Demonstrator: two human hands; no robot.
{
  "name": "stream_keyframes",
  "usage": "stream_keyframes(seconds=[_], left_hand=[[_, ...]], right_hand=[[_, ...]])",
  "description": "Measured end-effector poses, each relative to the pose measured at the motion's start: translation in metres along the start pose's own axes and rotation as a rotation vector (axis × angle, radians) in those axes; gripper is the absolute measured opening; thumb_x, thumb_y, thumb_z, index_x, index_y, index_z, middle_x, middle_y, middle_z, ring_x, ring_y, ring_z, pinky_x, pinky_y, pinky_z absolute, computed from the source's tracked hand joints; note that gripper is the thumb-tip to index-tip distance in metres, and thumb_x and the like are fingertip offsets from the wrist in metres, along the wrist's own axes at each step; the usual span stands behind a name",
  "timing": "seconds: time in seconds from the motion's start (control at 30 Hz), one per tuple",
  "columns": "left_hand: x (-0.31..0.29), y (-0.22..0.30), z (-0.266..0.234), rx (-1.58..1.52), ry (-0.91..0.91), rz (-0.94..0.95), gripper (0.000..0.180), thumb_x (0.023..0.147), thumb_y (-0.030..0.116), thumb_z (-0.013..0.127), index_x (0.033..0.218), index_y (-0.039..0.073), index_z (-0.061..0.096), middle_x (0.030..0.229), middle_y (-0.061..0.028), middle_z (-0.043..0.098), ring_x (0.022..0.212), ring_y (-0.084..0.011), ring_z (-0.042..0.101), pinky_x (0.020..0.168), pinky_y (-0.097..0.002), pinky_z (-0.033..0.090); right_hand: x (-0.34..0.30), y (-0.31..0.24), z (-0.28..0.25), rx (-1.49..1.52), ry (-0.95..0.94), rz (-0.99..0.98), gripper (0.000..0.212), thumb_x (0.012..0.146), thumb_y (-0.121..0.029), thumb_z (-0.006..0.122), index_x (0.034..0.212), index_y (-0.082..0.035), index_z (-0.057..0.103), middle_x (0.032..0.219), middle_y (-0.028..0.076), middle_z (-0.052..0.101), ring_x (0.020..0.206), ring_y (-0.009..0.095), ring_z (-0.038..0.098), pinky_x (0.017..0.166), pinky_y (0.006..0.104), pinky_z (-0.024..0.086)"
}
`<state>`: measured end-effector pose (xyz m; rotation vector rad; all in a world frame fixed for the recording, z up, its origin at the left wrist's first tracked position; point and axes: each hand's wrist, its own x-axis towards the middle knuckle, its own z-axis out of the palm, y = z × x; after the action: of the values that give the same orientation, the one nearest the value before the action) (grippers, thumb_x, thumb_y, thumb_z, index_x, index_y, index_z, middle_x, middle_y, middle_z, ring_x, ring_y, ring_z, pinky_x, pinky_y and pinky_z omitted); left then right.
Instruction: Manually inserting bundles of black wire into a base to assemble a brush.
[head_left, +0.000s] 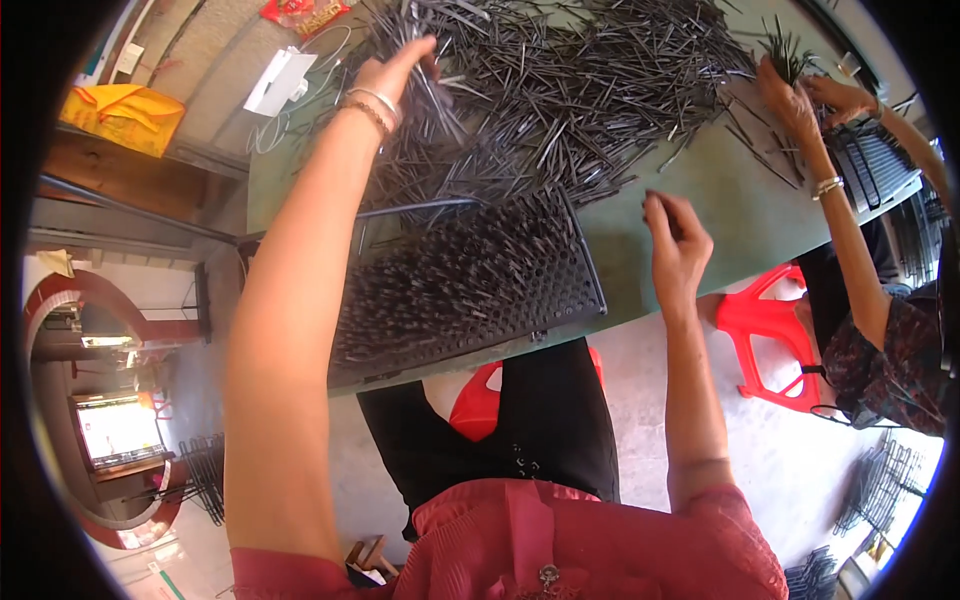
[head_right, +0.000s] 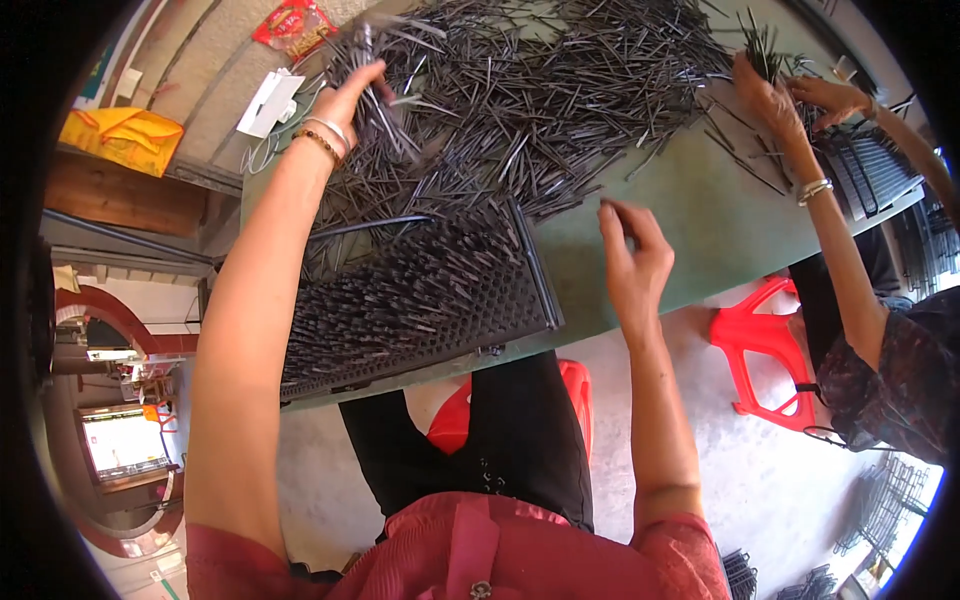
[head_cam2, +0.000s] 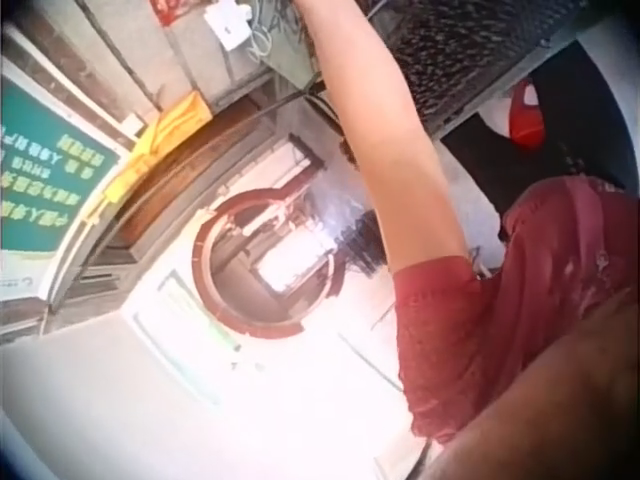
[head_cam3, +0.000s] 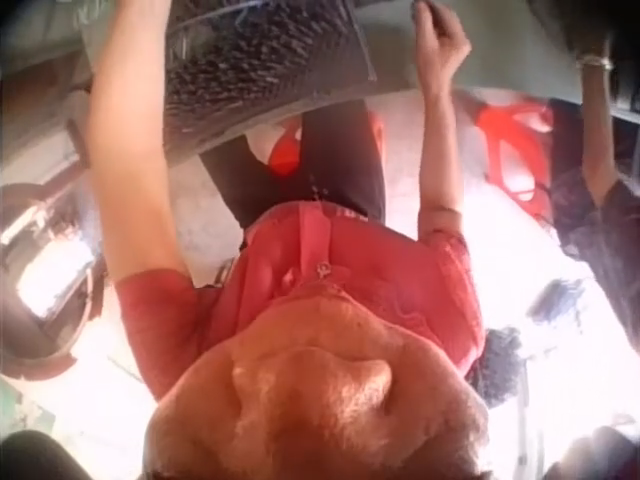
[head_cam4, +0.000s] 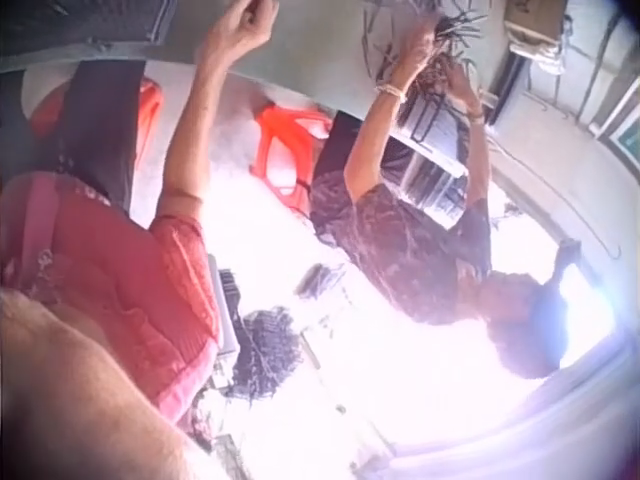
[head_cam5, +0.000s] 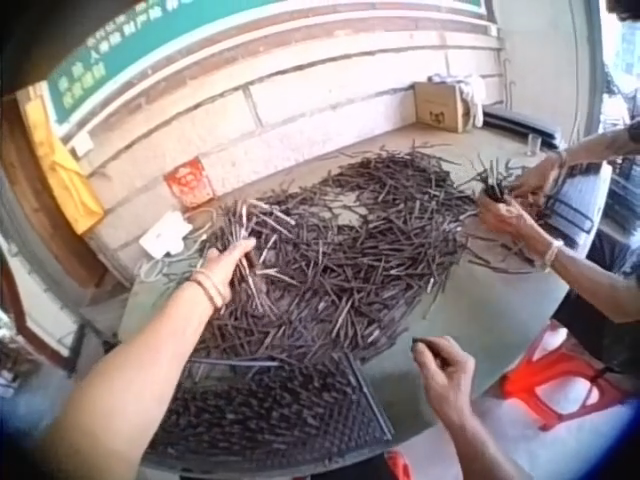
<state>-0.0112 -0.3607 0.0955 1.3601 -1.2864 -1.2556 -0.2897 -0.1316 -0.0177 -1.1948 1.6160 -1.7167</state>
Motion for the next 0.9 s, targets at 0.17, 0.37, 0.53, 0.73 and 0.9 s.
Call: stream_keyframes(seconds=[0.17, 0.37, 0.53, 0.73, 0.9], left_hand=[[0.015, 0.021, 0.029, -0.380, -0.063, 0.075, 0.030, 0.077, 0.033, 0.069, 0.094, 0.008, 0.066, 0.082, -0.0069, 0.067, 0.070, -0.0191, 0.062, 0.067, -0.0326, 0.052], [0.004, 0.019, 0.060, 0.276, 0.179, 0.401, 0.030, 0.078, 0.032, 0.069, 0.082, 0.002, 0.065, 0.068, -0.0046, 0.062, 0.058, -0.0149, 0.054, 0.056, -0.0304, 0.045], [-0.024, 0.015, 0.075, -0.259, -0.030, 0.359, 0.017, 0.083, 0.013, 0.061, 0.077, -0.003, 0.063, 0.071, -0.0103, 0.064, 0.064, -0.0186, 0.062, 0.060, -0.0309, 0.050], [-0.049, 0.004, 0.107, -0.406, 0.098, 0.420, 0.034, 0.064, 0.008, 0.080, 0.088, 0.000, 0.058, 0.076, -0.0061, 0.064, 0.062, -0.0151, 0.060, 0.060, -0.0290, 0.051], [-0.051, -0.003, 0.104, -0.269, 0.115, 0.375, 0.023, 0.066, 0.009, 0.077, 0.083, 0.000, 0.065, 0.080, -0.0050, 0.066, 0.065, -0.0126, 0.060, 0.062, -0.0282, 0.050]], right_hand=[[0.062, -0.044, 0.071, 0.556, -0.260, 0.277, 0.046, 0.095, -0.032, 0.050, 0.122, 0.006, 0.050, 0.109, 0.017, 0.063, 0.101, 0.021, 0.059, 0.087, 0.0308, 0.045], [0.092, -0.014, 0.123, 0.748, -0.270, 0.643, 0.040, 0.094, -0.036, 0.048, 0.111, -0.001, 0.052, 0.098, 0.014, 0.064, 0.079, 0.020, 0.060, 0.068, 0.0315, 0.047], [0.094, -0.016, 0.137, 1.032, -0.287, 0.957, 0.058, 0.094, -0.049, 0.040, 0.128, -0.003, 0.042, 0.122, 0.017, 0.053, 0.109, 0.030, 0.051, 0.097, 0.0443, 0.039], [0.101, -0.066, 0.173, 1.430, -0.346, 0.876, 0.036, 0.097, -0.037, 0.037, 0.099, -0.008, 0.057, 0.105, 0.012, 0.061, 0.094, 0.027, 0.057, 0.089, 0.0429, 0.044], [0.101, -0.068, 0.183, 1.408, -0.291, 0.824, 0.032, 0.098, -0.025, 0.035, 0.114, -0.006, 0.056, 0.110, 0.012, 0.060, 0.100, 0.027, 0.057, 0.090, 0.0423, 0.046]])
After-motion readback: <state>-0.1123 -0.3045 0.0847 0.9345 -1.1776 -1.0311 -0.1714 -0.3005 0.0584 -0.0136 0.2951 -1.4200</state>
